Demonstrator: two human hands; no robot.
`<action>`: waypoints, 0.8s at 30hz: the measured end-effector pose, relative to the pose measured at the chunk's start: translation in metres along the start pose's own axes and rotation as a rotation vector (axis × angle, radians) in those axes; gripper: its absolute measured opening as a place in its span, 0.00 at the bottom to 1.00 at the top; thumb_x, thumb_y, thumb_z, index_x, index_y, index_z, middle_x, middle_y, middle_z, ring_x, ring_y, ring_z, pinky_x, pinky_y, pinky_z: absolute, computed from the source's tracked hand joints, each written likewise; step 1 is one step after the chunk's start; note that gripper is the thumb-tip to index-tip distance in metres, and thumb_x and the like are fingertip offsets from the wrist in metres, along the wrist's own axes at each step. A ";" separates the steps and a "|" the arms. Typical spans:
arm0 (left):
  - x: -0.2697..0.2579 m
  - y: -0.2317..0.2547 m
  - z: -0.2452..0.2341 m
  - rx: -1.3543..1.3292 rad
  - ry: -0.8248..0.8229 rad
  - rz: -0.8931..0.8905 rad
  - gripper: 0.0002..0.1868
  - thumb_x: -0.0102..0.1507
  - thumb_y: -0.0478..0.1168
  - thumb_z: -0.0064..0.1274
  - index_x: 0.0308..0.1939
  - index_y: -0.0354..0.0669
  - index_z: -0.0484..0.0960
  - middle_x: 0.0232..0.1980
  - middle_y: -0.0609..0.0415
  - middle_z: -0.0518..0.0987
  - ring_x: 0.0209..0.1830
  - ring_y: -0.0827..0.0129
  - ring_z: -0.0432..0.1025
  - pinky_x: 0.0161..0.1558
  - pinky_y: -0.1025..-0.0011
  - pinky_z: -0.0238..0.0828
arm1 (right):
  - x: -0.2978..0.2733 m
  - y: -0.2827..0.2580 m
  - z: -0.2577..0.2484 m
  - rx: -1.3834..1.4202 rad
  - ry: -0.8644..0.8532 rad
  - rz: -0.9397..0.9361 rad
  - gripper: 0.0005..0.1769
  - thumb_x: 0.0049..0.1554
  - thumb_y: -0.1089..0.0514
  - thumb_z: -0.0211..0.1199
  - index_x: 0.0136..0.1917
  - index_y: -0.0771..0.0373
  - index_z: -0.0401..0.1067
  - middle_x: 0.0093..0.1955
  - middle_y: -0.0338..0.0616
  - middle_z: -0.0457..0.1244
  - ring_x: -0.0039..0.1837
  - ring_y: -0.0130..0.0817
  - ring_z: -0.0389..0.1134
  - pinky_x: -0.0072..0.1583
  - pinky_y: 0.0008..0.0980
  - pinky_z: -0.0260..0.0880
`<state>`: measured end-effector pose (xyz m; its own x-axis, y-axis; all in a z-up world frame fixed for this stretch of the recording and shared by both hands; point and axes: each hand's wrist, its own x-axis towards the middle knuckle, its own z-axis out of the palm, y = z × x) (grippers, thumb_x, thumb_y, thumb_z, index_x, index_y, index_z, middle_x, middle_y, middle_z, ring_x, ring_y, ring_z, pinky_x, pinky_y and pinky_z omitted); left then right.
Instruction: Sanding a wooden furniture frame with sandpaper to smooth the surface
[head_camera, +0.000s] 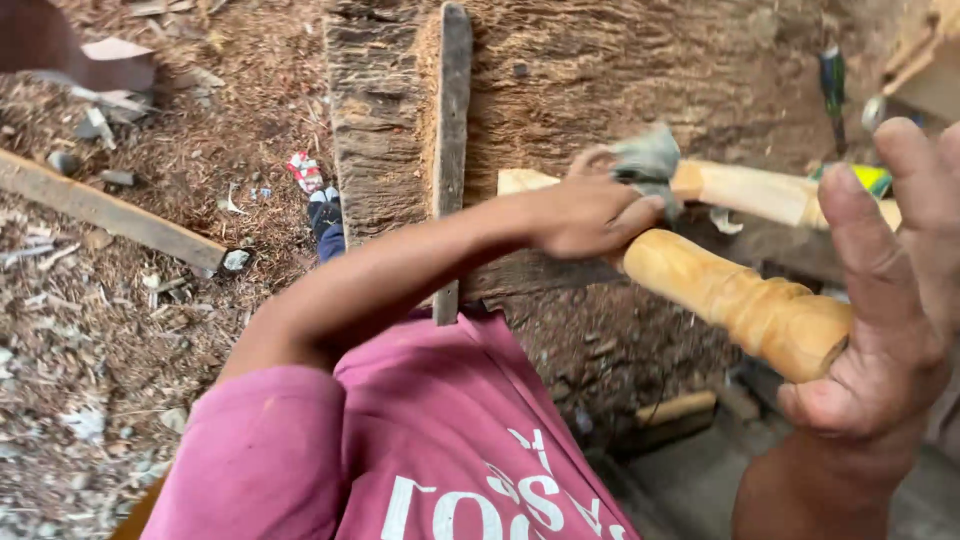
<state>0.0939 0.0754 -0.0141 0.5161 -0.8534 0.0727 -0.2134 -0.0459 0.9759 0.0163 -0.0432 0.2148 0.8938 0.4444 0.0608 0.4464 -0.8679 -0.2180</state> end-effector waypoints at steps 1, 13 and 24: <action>-0.013 0.000 0.004 -0.016 -0.029 0.011 0.36 0.68 0.57 0.13 0.44 0.46 0.81 0.41 0.47 0.84 0.53 0.54 0.77 0.74 0.44 0.27 | 0.002 -0.004 0.002 -0.007 -0.006 0.034 0.62 0.63 0.20 0.28 0.80 0.79 0.62 0.85 0.80 0.48 0.89 0.80 0.43 0.90 0.78 0.40; -0.016 0.030 -0.022 -0.039 -0.093 0.068 0.34 0.68 0.50 0.14 0.23 0.57 0.80 0.35 0.54 0.83 0.61 0.62 0.73 0.77 0.40 0.20 | -0.004 -0.049 -0.007 -0.023 -0.189 0.384 0.43 0.69 0.40 0.32 0.84 0.74 0.50 0.87 0.77 0.42 0.90 0.73 0.34 0.87 0.68 0.28; 0.060 0.035 0.035 0.364 -0.982 0.182 0.23 0.71 0.37 0.26 0.47 0.32 0.82 0.55 0.41 0.80 0.53 0.54 0.77 0.53 0.58 0.75 | -0.085 -0.048 0.010 0.027 -0.025 0.502 0.66 0.56 0.11 0.22 0.86 0.64 0.44 0.89 0.66 0.32 0.90 0.67 0.25 0.87 0.76 0.25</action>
<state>0.0883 0.0043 0.0175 -0.4099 -0.9004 -0.1454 -0.5388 0.1105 0.8351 -0.0815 -0.0372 0.2102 0.9965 -0.0211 -0.0809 -0.0400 -0.9701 -0.2393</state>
